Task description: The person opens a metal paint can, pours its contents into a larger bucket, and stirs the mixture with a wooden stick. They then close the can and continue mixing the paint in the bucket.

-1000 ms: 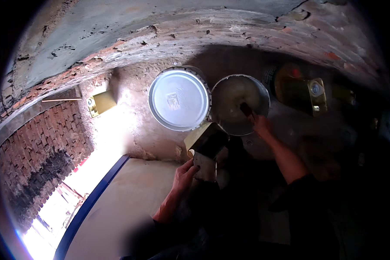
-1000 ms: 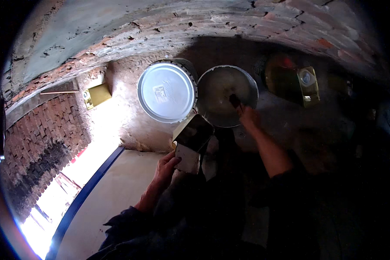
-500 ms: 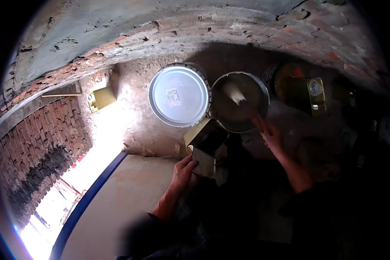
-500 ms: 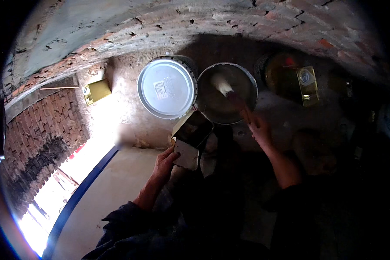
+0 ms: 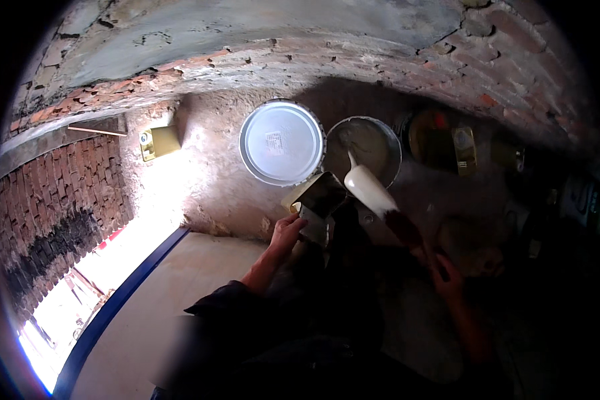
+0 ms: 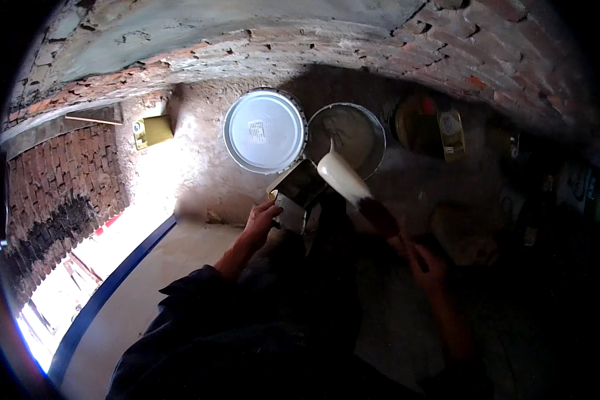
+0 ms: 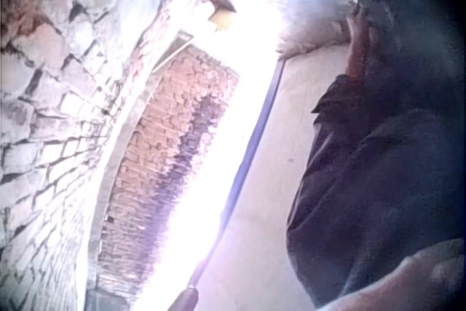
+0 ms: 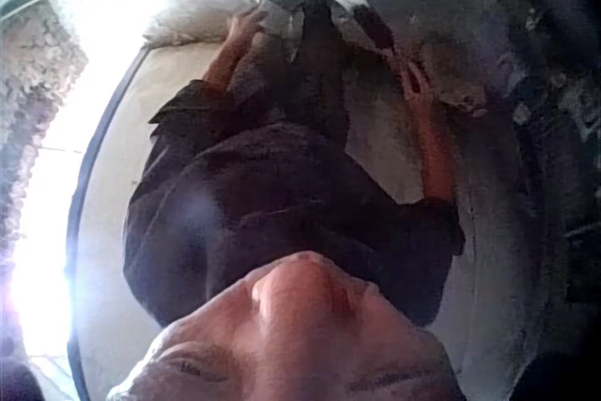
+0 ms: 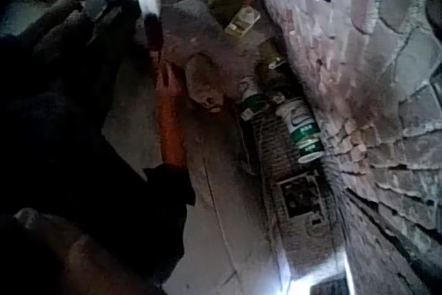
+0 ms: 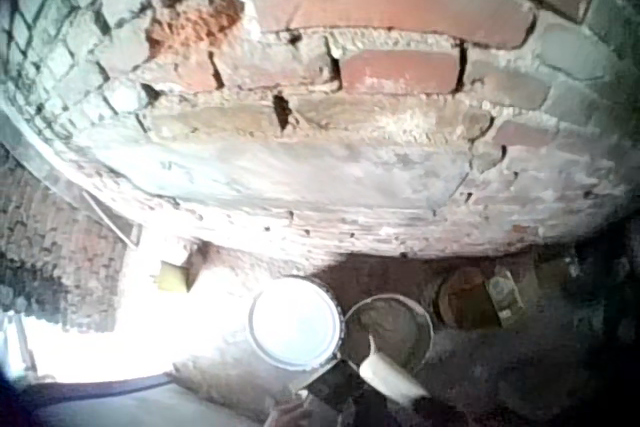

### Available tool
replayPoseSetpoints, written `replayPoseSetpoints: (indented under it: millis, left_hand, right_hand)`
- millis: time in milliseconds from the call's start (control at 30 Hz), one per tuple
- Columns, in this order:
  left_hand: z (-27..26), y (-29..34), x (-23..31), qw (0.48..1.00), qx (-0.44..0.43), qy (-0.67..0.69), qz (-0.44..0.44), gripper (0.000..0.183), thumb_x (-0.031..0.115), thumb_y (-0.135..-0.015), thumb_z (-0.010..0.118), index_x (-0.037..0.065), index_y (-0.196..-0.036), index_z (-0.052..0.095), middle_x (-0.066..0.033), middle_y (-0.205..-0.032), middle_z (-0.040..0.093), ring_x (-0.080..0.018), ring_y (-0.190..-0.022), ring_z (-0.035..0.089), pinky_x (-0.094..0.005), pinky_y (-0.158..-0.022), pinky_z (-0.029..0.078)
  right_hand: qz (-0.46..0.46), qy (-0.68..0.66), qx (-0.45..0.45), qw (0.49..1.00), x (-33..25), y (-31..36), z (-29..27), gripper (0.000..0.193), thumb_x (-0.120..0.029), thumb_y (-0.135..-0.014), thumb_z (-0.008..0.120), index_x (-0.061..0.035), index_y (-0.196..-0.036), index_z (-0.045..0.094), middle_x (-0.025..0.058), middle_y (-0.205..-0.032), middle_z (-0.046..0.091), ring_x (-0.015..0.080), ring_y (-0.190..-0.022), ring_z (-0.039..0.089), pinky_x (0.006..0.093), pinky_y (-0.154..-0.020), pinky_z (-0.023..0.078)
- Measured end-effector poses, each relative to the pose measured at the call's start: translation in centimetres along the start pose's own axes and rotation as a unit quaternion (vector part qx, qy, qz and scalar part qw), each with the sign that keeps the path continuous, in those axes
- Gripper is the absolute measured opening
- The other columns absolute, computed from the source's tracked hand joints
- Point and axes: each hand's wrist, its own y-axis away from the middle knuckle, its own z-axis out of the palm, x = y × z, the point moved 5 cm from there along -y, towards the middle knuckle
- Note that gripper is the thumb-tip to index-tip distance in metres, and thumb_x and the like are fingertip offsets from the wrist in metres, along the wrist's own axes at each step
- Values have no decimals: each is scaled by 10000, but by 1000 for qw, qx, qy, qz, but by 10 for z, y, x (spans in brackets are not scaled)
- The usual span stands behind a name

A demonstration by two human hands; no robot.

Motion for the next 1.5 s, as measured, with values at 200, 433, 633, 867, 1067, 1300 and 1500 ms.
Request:
replayPoseSetpoints:
  millis: [200,433,633,867,1067,1300,1500]
  left_hand:
    - [-14,-2,-15,999,15,-20,32,285,196,-858,564,63,-1081,682,-9,-947,667,-123,-803,580,-283,-616,459]
    - [-8,0,-13,999,4,2,42,290,184,-861,566,54,-1097,673,-8,-927,663,-117,-785,581,-270,-611,462]
    - [-11,-2,-19,999,2,-7,45,319,176,-859,564,60,-1139,663,-7,-930,662,-111,-781,579,-261,-611,464]
    - [-12,-1,-23,998,5,-4,57,298,170,-855,561,55,-1109,665,2,-907,649,-115,-780,578,-275,-604,474]
    - [-9,7,-11,999,5,16,41,251,141,-847,564,18,-1040,668,-11,-888,674,-82,-813,580,-252,-733,453]
    - [-8,11,-6,1000,9,9,23,240,140,-843,556,28,-1022,670,-13,-866,663,-98,-807,585,-254,-734,457]
    - [-11,8,-14,1000,18,2,25,257,147,-853,557,23,-1051,664,-17,-886,665,-102,-831,586,-252,-756,455]
  right_hand:
    - [-53,14,-55,997,-87,-23,-27,358,-110,-792,731,-57,-1135,641,132,-985,702,259,-797,705,352,-661,561]
    - [-79,156,-203,964,-138,-62,-9,366,-142,-863,635,-79,-1219,585,108,-1030,685,236,-857,692,338,-702,547]
    - [-164,134,-211,954,-177,-86,4,344,-114,-915,525,-81,-1255,560,107,-1056,641,272,-917,625,386,-821,498]
    - [-14,25,-363,931,-199,-98,16,422,-110,-972,431,-53,-1389,418,135,-1369,483,259,-1274,460,386,-1088,343]
    - [-101,109,-283,948,-212,-100,30,383,-68,-931,442,-68,-1309,496,140,-1228,576,277,-1111,575,382,-962,442]
    - [-136,159,-277,938,-226,-98,27,371,-79,-928,464,-55,-1296,498,137,-1197,583,265,-1074,589,389,-929,460]
    - [-139,194,-284,929,-230,-96,21,377,-84,-932,464,-54,-1307,488,136,-1210,574,262,-1087,581,389,-936,456]
